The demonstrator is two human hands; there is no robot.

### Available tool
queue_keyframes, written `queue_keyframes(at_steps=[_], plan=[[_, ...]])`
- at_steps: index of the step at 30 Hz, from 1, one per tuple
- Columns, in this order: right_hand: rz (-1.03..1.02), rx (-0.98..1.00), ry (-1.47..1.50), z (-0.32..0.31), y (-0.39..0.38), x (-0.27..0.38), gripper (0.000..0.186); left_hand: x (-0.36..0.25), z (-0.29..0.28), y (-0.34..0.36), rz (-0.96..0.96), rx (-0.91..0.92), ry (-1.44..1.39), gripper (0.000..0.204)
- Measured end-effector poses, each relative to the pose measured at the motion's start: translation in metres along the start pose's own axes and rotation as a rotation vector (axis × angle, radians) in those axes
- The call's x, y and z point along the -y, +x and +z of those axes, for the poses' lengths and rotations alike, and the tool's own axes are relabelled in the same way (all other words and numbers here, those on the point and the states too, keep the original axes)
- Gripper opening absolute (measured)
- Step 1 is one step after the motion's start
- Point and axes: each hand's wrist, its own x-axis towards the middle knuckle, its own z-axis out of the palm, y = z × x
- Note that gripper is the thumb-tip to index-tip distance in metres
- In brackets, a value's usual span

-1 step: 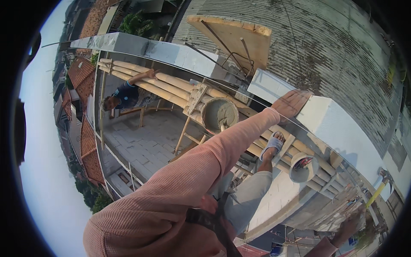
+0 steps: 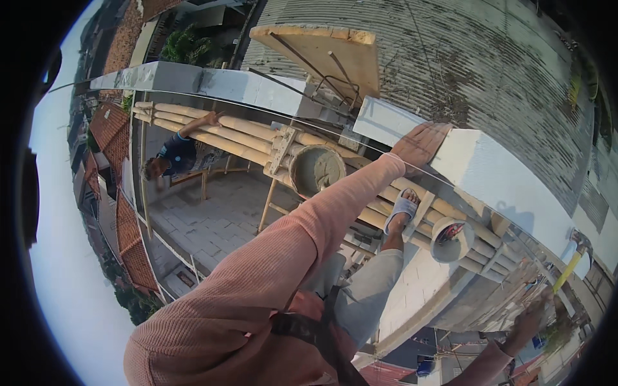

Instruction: The person lays a white block on a wall, measures it using a tape measure, taps it with a hammer, and applies mortar using a trowel.

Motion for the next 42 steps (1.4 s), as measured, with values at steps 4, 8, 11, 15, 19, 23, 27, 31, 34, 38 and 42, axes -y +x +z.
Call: queue_keyframes(at_steps=[4, 8, 11, 15, 19, 23, 27, 31, 34, 38, 42], plan=[[0.338, 0.013, 0.537, -0.02, -0.004, 0.162, 0.046, 0.022, -0.005, -0.029, -0.057, 0.027, 0.116, 0.069], [0.528, 0.086, 0.682, -0.031, -0.018, 0.184, 0.036, 0.001, -0.011, -0.009, -0.067, 0.126, 0.092, 0.092], [0.592, -0.047, 0.903, -0.047, -0.031, 0.223, 0.042, -0.001, -0.007, -0.008, -0.067, 0.153, 0.108, 0.107], [0.625, 0.013, 0.866, -0.04, -0.035, 0.221, 0.045, -0.002, -0.006, -0.012, -0.083, 0.196, 0.107, 0.112], [0.618, -0.038, 0.979, -0.038, -0.055, 0.233, 0.049, 0.007, -0.005, -0.013, -0.088, 0.22, 0.144, 0.114], [0.846, -0.282, 1.288, -0.004, -0.116, 0.249, 0.049, -0.001, 0.003, -0.015, -0.095, 0.215, 0.129, 0.108], [1.012, -0.12, 1.372, 0.052, -0.188, 0.266, 0.045, 0.008, 0.002, -0.027, -0.108, 0.215, 0.203, 0.083], [1.176, 0.164, 1.387, 0.137, -0.215, 0.229, 0.033, -0.019, 0.003, -0.055, -0.114, 0.205, 0.362, 0.097], [1.261, 0.304, 1.364, 0.222, -0.213, 0.193, 0.024, -0.035, 0.002, -0.086, -0.108, 0.219, 0.317, 0.092], [1.222, 0.343, 1.29, 0.329, -0.204, 0.151, 0.013, -0.055, -0.018, -0.133, -0.077, 0.289, 0.099, 0.089], [1.182, 0.426, 1.161, 0.413, -0.182, 0.133, 0.013, -0.059, -0.035, -0.22, -0.292, 0.441, -0.227, 0.08]])
